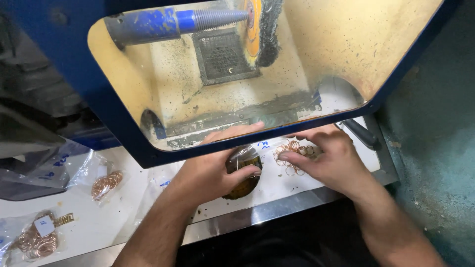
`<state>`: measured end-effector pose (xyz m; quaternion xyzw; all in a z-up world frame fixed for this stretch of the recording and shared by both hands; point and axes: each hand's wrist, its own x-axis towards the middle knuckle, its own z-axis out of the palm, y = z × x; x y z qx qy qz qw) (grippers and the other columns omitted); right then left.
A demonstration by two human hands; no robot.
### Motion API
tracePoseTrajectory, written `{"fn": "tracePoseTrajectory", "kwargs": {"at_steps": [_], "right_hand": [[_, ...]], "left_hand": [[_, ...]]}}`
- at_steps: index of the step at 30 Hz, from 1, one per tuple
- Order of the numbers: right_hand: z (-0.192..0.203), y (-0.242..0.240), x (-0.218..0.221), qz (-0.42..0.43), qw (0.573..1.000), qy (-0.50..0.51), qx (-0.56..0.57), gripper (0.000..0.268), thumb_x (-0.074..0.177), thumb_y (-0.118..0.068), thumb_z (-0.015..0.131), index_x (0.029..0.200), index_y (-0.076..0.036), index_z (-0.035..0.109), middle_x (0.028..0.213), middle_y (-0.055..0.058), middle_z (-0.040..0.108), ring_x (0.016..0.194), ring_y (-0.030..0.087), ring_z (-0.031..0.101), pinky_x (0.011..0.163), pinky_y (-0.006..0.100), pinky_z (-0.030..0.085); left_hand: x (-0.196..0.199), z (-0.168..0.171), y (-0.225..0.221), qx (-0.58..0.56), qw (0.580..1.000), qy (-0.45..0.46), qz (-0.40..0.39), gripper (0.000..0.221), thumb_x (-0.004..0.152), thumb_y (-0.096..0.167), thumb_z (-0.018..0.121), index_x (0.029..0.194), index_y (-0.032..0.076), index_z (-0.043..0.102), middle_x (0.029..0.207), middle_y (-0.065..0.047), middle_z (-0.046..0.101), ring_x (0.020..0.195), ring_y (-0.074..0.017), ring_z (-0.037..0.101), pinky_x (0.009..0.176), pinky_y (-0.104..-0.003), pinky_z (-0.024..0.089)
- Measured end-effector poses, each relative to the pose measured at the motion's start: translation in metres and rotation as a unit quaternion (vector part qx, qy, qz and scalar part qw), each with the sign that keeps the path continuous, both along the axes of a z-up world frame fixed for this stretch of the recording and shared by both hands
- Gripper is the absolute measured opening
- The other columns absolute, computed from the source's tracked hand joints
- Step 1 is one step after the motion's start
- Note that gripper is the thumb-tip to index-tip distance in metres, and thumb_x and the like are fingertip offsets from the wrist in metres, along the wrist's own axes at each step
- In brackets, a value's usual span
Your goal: Polishing small jewelry components using a handheld rotary tool and organizing them on a workbench.
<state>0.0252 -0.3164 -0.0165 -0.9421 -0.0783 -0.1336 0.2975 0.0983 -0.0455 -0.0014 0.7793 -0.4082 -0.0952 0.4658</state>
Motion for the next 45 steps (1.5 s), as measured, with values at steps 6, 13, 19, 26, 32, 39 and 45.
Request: {"fn": "tracePoseTrajectory", "kwargs": {"at_steps": [6,13,19,26,32,39,45], "right_hand": [[0.041,0.025,0.003,0.115,0.990,-0.027,0.071,0.011,0.082,-0.012,0.084,0.089,-0.011,0.075,0.100,0.004,0.078,0.100,0.017,0.073,0.093,0.029,0.055],[0.050,0.002,-0.008,0.175,0.982,0.005,0.071,0.024,0.088,-0.011,0.076,0.109,-0.005,0.067,0.120,0.015,0.072,0.111,0.027,0.072,0.104,0.037,0.056],[0.032,-0.007,-0.011,0.205,0.951,0.195,-0.125,0.054,0.089,-0.020,0.071,0.142,-0.019,0.060,0.154,0.016,0.048,0.142,0.033,0.046,0.108,0.043,0.041],[0.021,-0.006,-0.004,0.168,0.966,0.125,-0.153,0.040,0.093,-0.009,0.063,0.129,-0.024,0.070,0.139,0.006,0.064,0.126,0.026,0.059,0.091,0.037,0.053],[0.015,-0.006,0.000,0.112,0.980,0.101,-0.128,0.022,0.090,-0.016,0.073,0.112,-0.015,0.075,0.123,0.002,0.073,0.110,0.022,0.068,0.090,0.035,0.055],[0.000,-0.007,0.004,0.027,0.996,0.064,-0.052,0.022,0.083,-0.017,0.082,0.105,-0.017,0.081,0.102,0.001,0.081,0.093,0.018,0.073,0.086,0.028,0.053],[0.029,0.010,-0.001,-0.067,0.953,0.131,0.264,0.017,0.082,-0.002,0.081,0.098,-0.001,0.079,0.096,0.008,0.080,0.089,0.015,0.078,0.087,0.023,0.065]], "left_hand": [[0.002,-0.005,0.001,0.029,0.999,-0.042,0.010,0.075,0.087,0.021,0.082,0.152,0.016,0.045,0.146,-0.010,0.061,0.132,-0.0305,0.057,0.109,-0.043,0.042],[0.001,-0.008,0.003,0.035,0.998,-0.046,0.039,0.063,0.095,0.007,0.067,0.153,0.017,0.046,0.129,-0.003,0.071,0.107,-0.0289,0.060,0.100,-0.039,0.043],[0.002,-0.007,0.002,0.036,0.999,-0.002,0.029,0.065,0.093,0.014,0.070,0.153,0.017,0.046,0.125,-0.002,0.072,0.102,-0.0270,0.061,0.100,-0.041,0.042],[0.002,-0.003,0.000,0.050,0.999,-0.008,0.014,0.085,0.080,0.042,0.085,0.153,0.020,0.047,0.141,-0.002,0.064,0.127,-0.0262,0.056,0.109,-0.041,0.036],[0.001,-0.002,-0.003,0.082,0.997,0.011,0.008,0.089,0.078,0.050,0.085,0.154,0.024,0.045,0.148,-0.001,0.059,0.134,-0.0274,0.050,0.112,-0.041,0.032],[0.001,-0.005,-0.002,0.083,0.996,0.008,0.008,0.084,0.082,0.048,0.081,0.154,0.025,0.045,0.148,-0.001,0.059,0.134,-0.0273,0.049,0.111,-0.042,0.031],[0.003,0.009,-0.002,0.149,0.985,0.081,0.007,0.083,0.082,0.054,0.077,0.155,0.033,0.043,0.151,-0.002,0.055,0.134,-0.0311,0.042,0.107,-0.046,0.035]]}}
